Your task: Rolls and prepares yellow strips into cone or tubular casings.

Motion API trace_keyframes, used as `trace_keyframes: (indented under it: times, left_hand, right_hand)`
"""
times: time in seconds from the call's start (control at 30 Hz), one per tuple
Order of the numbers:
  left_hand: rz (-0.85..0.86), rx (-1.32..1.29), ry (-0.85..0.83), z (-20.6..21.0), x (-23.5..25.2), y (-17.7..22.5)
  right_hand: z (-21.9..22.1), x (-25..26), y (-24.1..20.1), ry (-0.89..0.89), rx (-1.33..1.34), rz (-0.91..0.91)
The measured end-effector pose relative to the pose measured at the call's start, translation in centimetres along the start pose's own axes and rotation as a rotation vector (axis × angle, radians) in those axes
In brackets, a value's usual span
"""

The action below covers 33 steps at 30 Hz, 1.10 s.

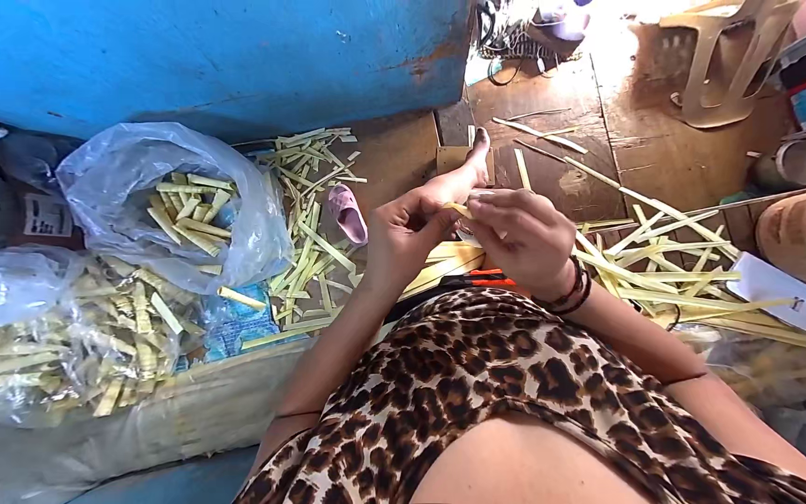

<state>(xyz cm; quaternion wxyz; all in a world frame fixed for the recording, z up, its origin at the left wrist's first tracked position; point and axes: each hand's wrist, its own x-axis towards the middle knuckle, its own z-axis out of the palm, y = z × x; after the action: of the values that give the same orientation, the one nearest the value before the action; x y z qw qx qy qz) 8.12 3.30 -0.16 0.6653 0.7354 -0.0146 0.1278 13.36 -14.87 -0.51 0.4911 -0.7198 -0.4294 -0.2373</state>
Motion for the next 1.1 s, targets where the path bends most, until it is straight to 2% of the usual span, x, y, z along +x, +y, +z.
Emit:
trace_keyframes:
  times: [0.07,0.13,0.27,0.33,0.4,0.47,0.57,0.63,0.77,0.87,0.93,1.03,1.1]
  left_hand:
    - [0.022,-0.016,0.044,0.5,-0.2,0.2]
    - [0.004,-0.104,-0.030,0.3,-0.6,1.0]
    - [-0.301,-0.579,-0.299,-0.6,-1.4,1.8]
    - [-0.336,-0.585,-0.308,-0.1,-1.2,1.2]
    - [-0.204,-0.441,-0.273,0.0,-0.6,0.4]
    - [-0.046,-0.227,-0.244,-0.1,-0.6,0.7]
    - [0.067,0.119,-0.232,-0.4,-1.1,1.8]
    - [0.112,0.176,-0.177,-0.3,-1.1,1.8]
    - [0.037,0.187,-0.190,-0.6,-0.6,1.6]
    - [-0.067,0.251,-0.307,-1.3,-0.4,2.1]
    - [-0.074,0.215,-0.306,-1.1,-0.4,2.0]
    - [-0.049,0.121,-0.265,-0.5,-0.2,1.0]
    - [-0.050,0.164,-0.272,-0.5,-0.2,0.8]
  right_hand:
    - [0.1,-0.3,0.6,0.011,-0.077,-0.215]
    - [0.1,-0.5,1.0,0.014,-0.083,-0.288]
    - [-0.1,-0.7,0.3,0.031,0.023,-0.278]
    - [0.1,-0.6,-0.1,0.038,0.129,-0.158]
    - [-0.3,-0.3,-0.4,0.064,0.252,0.037]
    - [-1.1,0.2,-0.6,0.012,0.387,0.244]
    - [-2.3,0.5,-0.8,-0.120,0.692,0.679]
    - [-2.2,0.2,-0.2,-0.139,0.882,0.862]
    - [-2.3,0.2,0.0,-0.365,0.981,0.959]
    - [-3.0,-0.3,0.7,-0.307,0.907,0.931]
    - [-3.0,-0.5,0.8,-0.266,0.961,0.964]
    - [-2.6,-0.1,0.6,-0.370,0.951,0.955]
    - [-2.9,-0.2,0.9,-0.401,0.877,0.920]
